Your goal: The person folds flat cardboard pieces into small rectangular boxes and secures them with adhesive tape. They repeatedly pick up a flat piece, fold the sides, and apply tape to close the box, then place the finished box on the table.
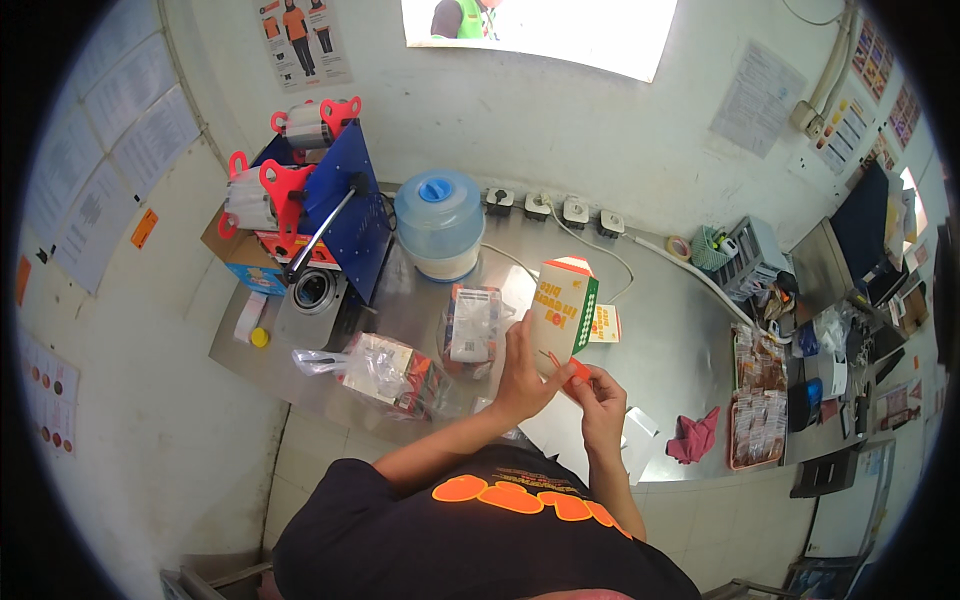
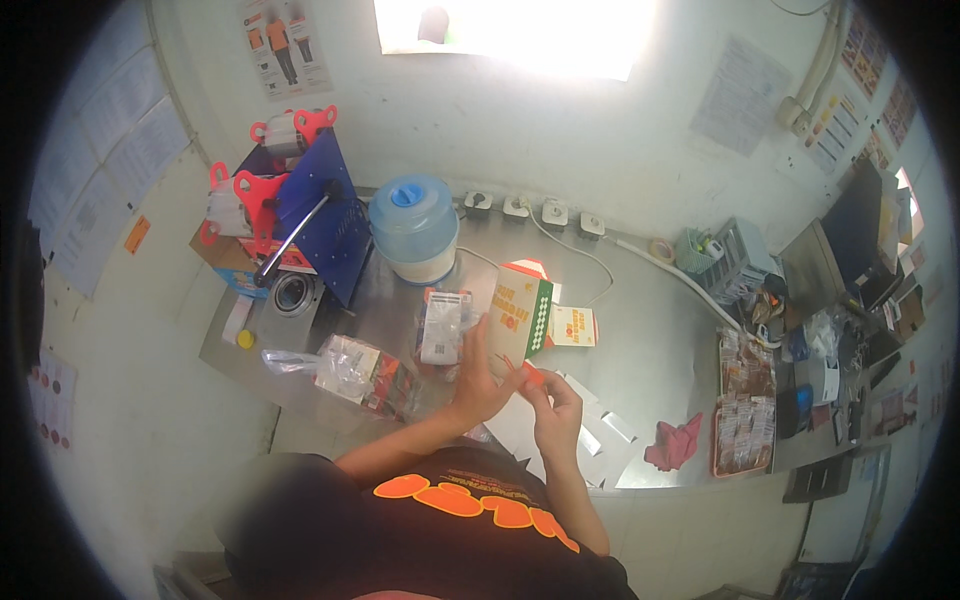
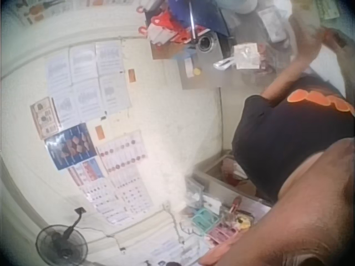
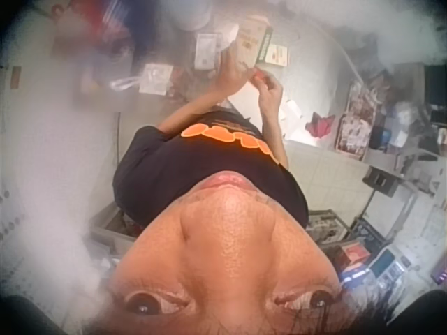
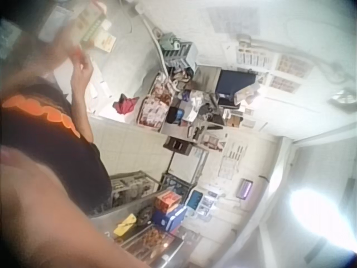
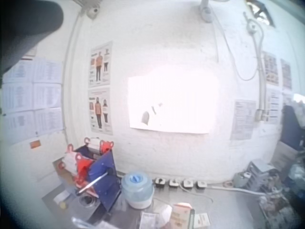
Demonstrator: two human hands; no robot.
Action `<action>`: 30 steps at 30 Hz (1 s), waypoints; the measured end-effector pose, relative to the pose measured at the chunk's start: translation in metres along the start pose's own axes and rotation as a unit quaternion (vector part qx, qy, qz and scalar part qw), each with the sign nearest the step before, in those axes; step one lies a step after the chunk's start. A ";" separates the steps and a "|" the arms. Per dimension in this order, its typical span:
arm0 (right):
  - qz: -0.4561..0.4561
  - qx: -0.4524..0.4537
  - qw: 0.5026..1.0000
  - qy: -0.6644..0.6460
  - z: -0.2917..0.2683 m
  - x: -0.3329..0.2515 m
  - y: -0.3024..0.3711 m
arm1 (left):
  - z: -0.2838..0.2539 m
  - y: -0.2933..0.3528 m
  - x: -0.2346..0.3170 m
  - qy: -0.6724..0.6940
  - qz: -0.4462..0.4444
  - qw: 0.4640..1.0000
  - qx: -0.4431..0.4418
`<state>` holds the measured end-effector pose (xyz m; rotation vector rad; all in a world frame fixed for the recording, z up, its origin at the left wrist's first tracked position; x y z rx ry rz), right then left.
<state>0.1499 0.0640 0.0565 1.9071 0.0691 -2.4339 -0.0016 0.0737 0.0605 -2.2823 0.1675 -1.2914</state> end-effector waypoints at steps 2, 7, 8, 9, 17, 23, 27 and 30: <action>-0.026 0.015 0.999 0.030 0.000 -0.002 0.001 | 0.003 0.005 0.002 -0.020 0.014 1.000 0.005; -0.003 -0.002 1.000 0.006 -0.003 0.008 -0.001 | 0.006 0.006 -0.001 -0.032 0.038 0.999 0.004; 0.014 -0.014 1.000 0.000 -0.001 0.007 -0.003 | 0.006 0.005 -0.001 -0.032 0.044 0.998 -0.001; 0.031 -0.025 0.999 -0.007 -0.001 0.006 -0.003 | 0.005 0.005 0.001 -0.017 0.050 0.999 -0.008; 0.108 -0.020 0.992 -0.063 -0.023 0.033 -0.006 | -0.001 -0.002 0.022 0.005 0.125 0.992 -0.025; -0.158 -0.008 0.972 0.171 0.014 -0.029 0.009 | -0.004 -0.007 -0.039 0.078 -0.083 0.992 0.062; -0.259 0.039 0.923 0.282 0.006 -0.034 0.015 | 0.002 -0.011 -0.023 0.086 -0.069 0.993 -0.029; -0.295 0.056 0.900 0.317 0.008 -0.051 0.015 | 0.007 -0.009 -0.014 0.063 -0.039 0.993 -0.086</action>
Point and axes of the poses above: each hand's wrist, its own y-axis away from the middle knuckle, its own z-axis out of the palm, x = y × z, the point moved 9 cm from there along -y, towards the middle knuckle, and after that the axes turned 5 degrees about -y, right-handed, at the moved point
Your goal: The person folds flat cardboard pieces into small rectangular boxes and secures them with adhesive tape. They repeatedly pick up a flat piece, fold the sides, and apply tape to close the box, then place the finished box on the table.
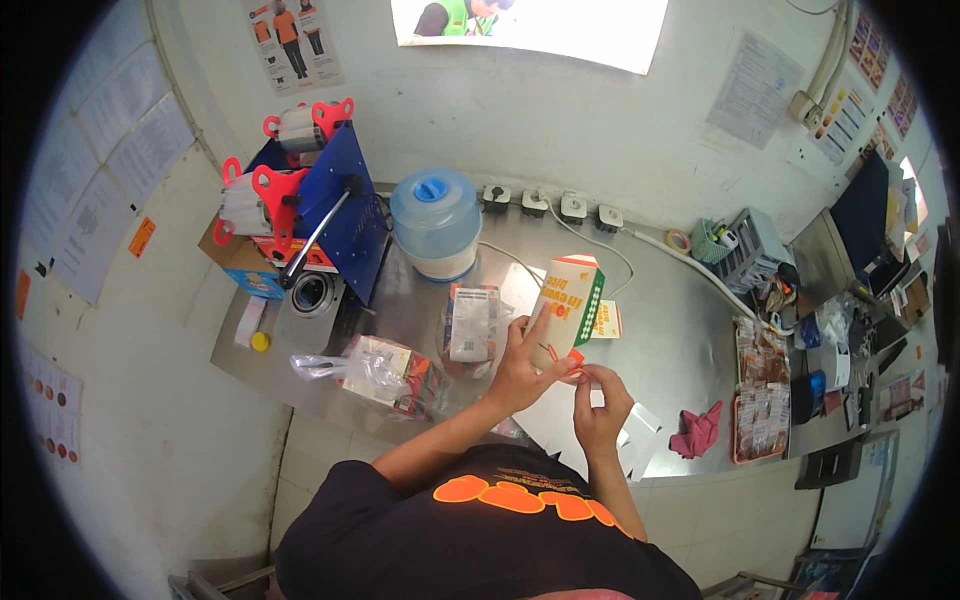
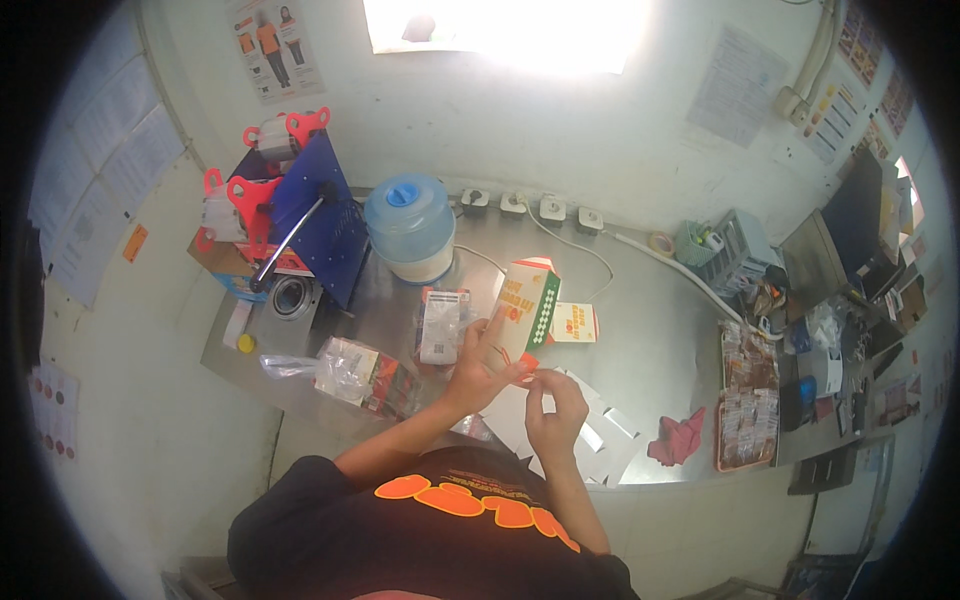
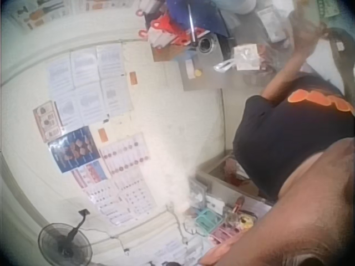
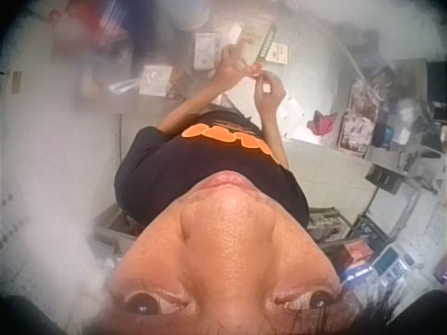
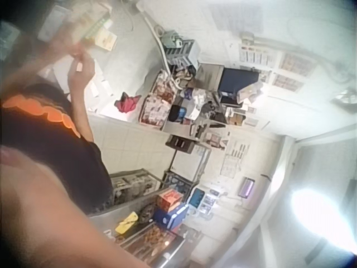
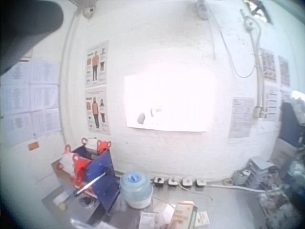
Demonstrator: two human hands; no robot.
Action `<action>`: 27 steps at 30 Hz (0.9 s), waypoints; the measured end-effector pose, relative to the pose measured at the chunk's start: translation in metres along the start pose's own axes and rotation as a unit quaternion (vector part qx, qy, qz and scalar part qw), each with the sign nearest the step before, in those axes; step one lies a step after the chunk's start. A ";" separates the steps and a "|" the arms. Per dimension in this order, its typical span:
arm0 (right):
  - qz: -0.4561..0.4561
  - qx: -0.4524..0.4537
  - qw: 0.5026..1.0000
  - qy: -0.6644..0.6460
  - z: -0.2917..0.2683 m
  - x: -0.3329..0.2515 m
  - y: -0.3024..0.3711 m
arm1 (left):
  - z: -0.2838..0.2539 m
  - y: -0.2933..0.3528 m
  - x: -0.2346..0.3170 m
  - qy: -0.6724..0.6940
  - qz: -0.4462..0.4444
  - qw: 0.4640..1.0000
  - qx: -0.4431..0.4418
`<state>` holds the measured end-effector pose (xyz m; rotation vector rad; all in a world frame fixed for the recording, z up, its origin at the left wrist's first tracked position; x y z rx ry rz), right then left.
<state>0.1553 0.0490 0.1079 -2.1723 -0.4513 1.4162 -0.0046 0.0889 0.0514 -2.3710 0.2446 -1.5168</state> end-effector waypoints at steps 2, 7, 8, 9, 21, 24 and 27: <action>-0.015 0.005 1.000 -0.002 -0.002 -0.005 -0.003 | 0.003 0.001 0.006 0.020 -0.003 0.999 -0.035; 0.065 -0.048 0.995 -0.052 0.008 0.019 0.004 | 0.010 0.007 -0.001 -0.036 0.013 0.998 -0.048; 0.061 -0.054 0.996 -0.042 0.008 0.022 0.006 | 0.009 0.008 -0.001 -0.041 0.014 0.998 -0.046; 0.061 -0.042 0.997 -0.039 0.008 0.024 0.008 | 0.010 0.008 0.000 -0.032 0.011 0.998 -0.049; 0.100 0.030 0.985 -0.134 0.003 0.030 0.015 | 0.011 0.013 0.001 0.011 0.002 0.999 -0.042; 0.115 0.042 0.972 -0.200 0.004 0.040 0.018 | 0.013 0.014 0.002 0.024 0.016 0.999 -0.043; 0.199 -0.022 0.942 -0.269 0.009 0.049 0.015 | 0.013 0.014 0.004 0.037 0.034 0.997 -0.064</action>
Point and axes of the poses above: each hand's wrist, its own y-axis away from the middle knuckle, its own z-axis out of the palm, x = y × z, the point moved 9 cm from there along -y, towards the middle knuckle, and after that the axes turned 5 degrees about -y, right-handed, at the moved point
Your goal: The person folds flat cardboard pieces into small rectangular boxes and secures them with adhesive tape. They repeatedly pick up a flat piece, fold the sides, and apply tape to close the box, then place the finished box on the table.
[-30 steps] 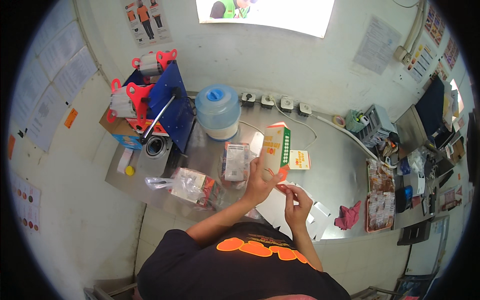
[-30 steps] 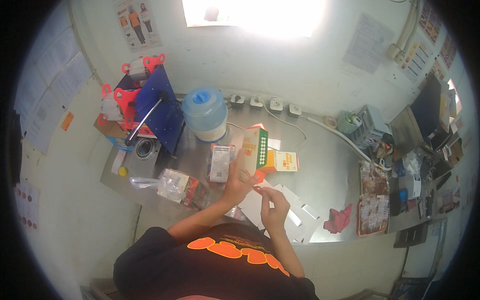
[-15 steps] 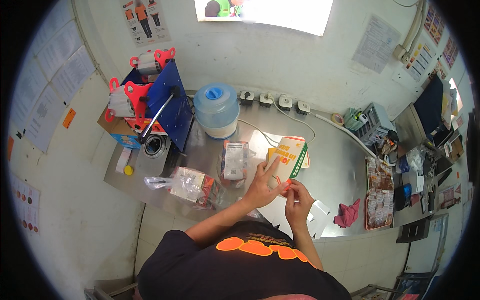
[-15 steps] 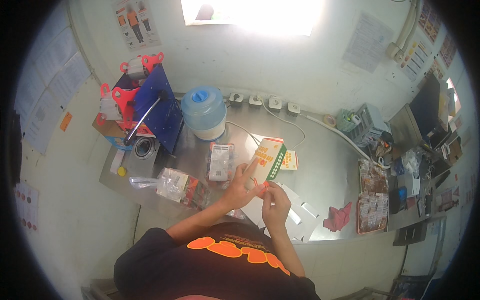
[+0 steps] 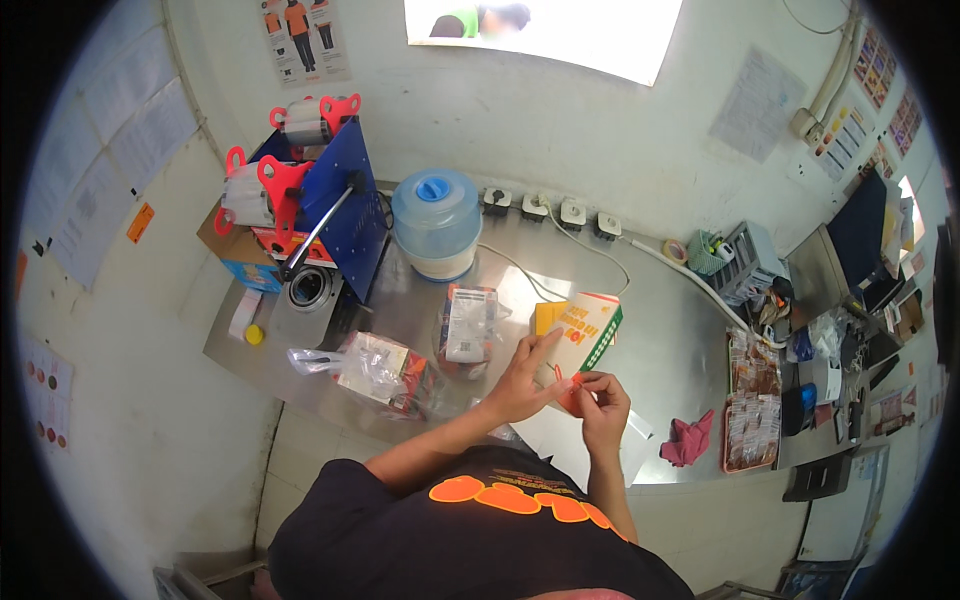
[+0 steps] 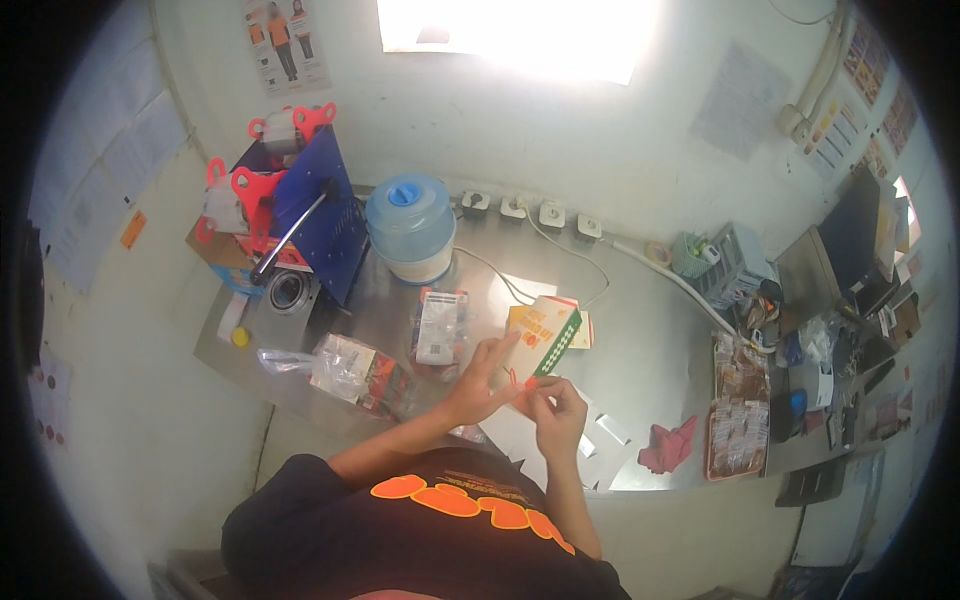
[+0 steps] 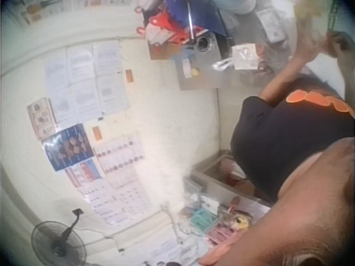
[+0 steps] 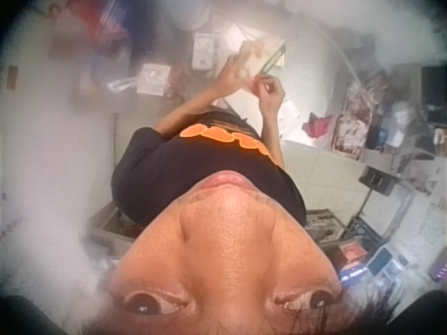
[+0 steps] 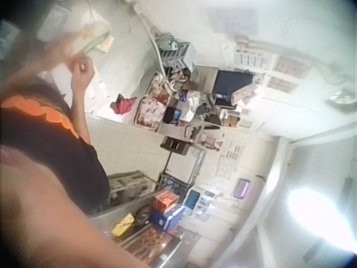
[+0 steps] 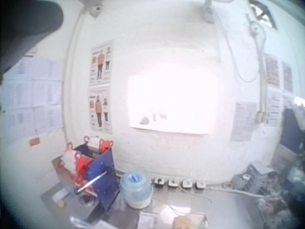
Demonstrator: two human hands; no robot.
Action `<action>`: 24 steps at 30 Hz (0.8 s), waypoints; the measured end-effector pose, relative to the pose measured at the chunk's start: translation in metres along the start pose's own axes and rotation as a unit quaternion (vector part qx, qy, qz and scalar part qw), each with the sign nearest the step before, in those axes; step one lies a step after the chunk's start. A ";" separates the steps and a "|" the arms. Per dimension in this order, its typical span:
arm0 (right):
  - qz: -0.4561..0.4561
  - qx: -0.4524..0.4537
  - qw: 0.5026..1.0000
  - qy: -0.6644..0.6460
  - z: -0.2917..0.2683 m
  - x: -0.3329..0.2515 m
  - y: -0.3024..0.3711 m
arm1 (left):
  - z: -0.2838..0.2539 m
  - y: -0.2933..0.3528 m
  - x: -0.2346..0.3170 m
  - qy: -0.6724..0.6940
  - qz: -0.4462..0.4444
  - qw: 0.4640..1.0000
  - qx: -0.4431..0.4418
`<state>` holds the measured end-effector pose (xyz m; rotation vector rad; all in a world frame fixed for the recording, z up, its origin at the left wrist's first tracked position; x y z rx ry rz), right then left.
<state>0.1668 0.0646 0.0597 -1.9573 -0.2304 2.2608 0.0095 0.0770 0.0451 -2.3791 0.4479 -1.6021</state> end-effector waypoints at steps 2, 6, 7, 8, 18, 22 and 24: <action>0.085 -0.068 0.994 -0.031 -0.007 0.012 -0.004 | -0.003 -0.002 0.009 0.008 0.009 0.999 -0.035; 0.164 -0.108 0.975 -0.105 -0.009 0.020 -0.003 | -0.001 -0.004 0.019 0.004 0.035 0.996 -0.086; 0.190 -0.124 0.966 -0.124 -0.007 0.024 -0.001 | 0.003 -0.004 0.016 -0.001 0.045 0.994 -0.097; 0.216 -0.141 0.956 -0.143 -0.003 0.025 0.001 | 0.007 -0.004 0.015 -0.005 0.055 0.993 -0.108; 0.021 -0.037 0.999 -0.022 -0.018 0.007 -0.006 | 0.015 -0.005 -0.049 0.535 -0.235 0.810 0.042; 0.039 0.042 0.996 -0.070 -0.023 0.014 -0.001 | -0.004 -0.007 -0.021 0.103 -0.101 0.986 0.085; 0.018 0.058 0.997 -0.056 -0.027 0.011 -0.004 | -0.029 -0.014 0.056 -0.179 0.091 0.966 0.165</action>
Point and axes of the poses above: each hand's wrist, its own y-axis away from the middle knuckle, its own z-axis out of the palm, x = y × z, the point moved 9 cm from there along -y, towards the middle knuckle, and after that the axes turned 5 degrees about -y, right-handed, at the moved point
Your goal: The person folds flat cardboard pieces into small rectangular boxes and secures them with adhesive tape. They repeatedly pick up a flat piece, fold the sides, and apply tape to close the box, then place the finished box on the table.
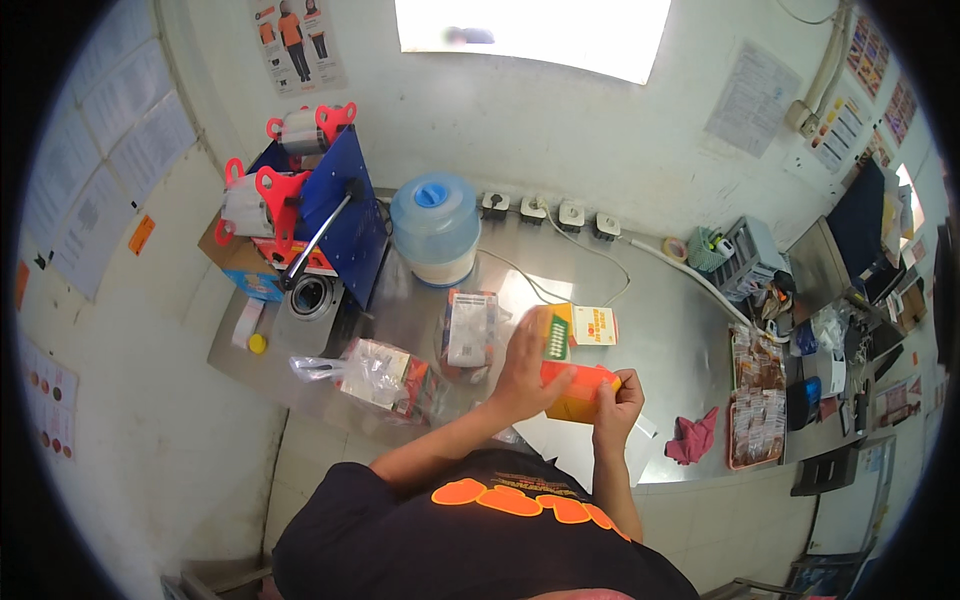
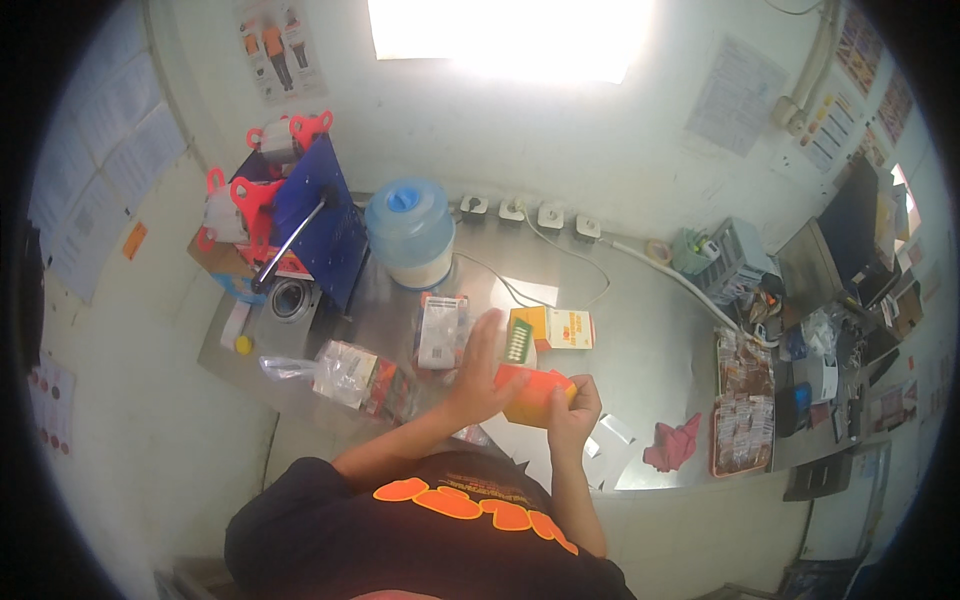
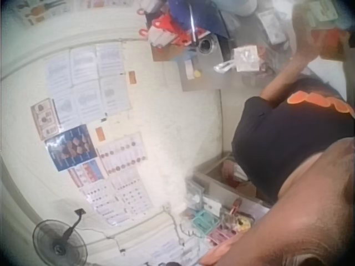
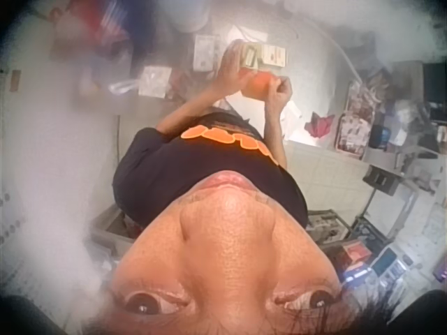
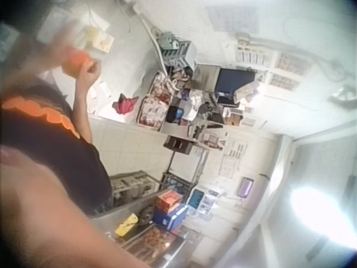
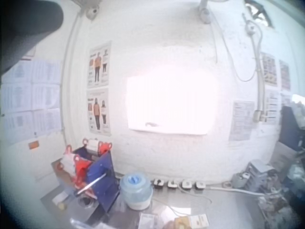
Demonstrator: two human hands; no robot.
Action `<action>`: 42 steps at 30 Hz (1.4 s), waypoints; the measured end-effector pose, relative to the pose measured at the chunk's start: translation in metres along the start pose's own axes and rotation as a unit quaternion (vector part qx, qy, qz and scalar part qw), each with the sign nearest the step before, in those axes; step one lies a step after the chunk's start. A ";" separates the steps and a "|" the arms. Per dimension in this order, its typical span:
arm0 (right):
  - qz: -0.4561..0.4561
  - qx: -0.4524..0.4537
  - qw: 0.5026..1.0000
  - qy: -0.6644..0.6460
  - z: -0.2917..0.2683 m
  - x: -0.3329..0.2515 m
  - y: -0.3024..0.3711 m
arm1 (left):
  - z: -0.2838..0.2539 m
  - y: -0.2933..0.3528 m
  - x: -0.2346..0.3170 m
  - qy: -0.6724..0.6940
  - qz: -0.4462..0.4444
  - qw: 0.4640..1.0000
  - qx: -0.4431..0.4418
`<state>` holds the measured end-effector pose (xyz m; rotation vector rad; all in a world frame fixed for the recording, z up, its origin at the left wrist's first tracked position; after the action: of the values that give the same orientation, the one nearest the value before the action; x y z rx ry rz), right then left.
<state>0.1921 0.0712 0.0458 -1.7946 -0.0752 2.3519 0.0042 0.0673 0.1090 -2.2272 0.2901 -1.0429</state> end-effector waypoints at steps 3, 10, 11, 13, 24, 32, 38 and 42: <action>-0.046 0.000 0.998 0.036 0.012 -0.022 0.000 | 0.016 -0.010 0.024 0.114 0.030 0.976 -0.184; -0.191 0.054 0.969 0.148 0.011 -0.051 -0.002 | 0.034 0.000 0.003 0.212 -0.098 0.941 -0.243; -0.229 0.058 0.950 0.205 0.015 -0.058 0.001 | 0.031 -0.002 0.002 0.220 -0.091 0.948 -0.213; -0.143 0.010 0.981 0.133 0.019 -0.040 -0.003 | 0.031 -0.003 -0.001 0.235 -0.077 0.957 -0.150; -0.327 0.007 0.885 0.331 0.042 -0.064 0.018 | 0.063 0.024 -0.031 0.444 -0.284 0.838 -0.140; -0.333 0.023 0.853 0.400 0.055 -0.058 0.025 | 0.062 0.022 -0.017 0.555 -0.368 0.729 -0.158; -0.307 0.040 0.882 0.356 0.046 -0.056 0.018 | 0.045 0.013 -0.001 0.447 -0.266 0.843 -0.137; -0.163 0.026 0.965 0.205 0.029 -0.037 0.004 | 0.036 0.012 0.000 0.419 -0.235 0.871 -0.106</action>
<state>0.1728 0.0623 0.0883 -2.0220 -0.2299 1.7145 0.0318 0.0746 0.0841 -1.9261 0.2295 -2.3315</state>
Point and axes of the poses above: each hand's wrist, its own y-axis away from the middle knuckle, its own z-axis out of the palm, x = y × z, the point moved 9 cm from there along -y, towards the middle knuckle, and after that the axes turned 5 degrees about -y, right-handed, at the moved point
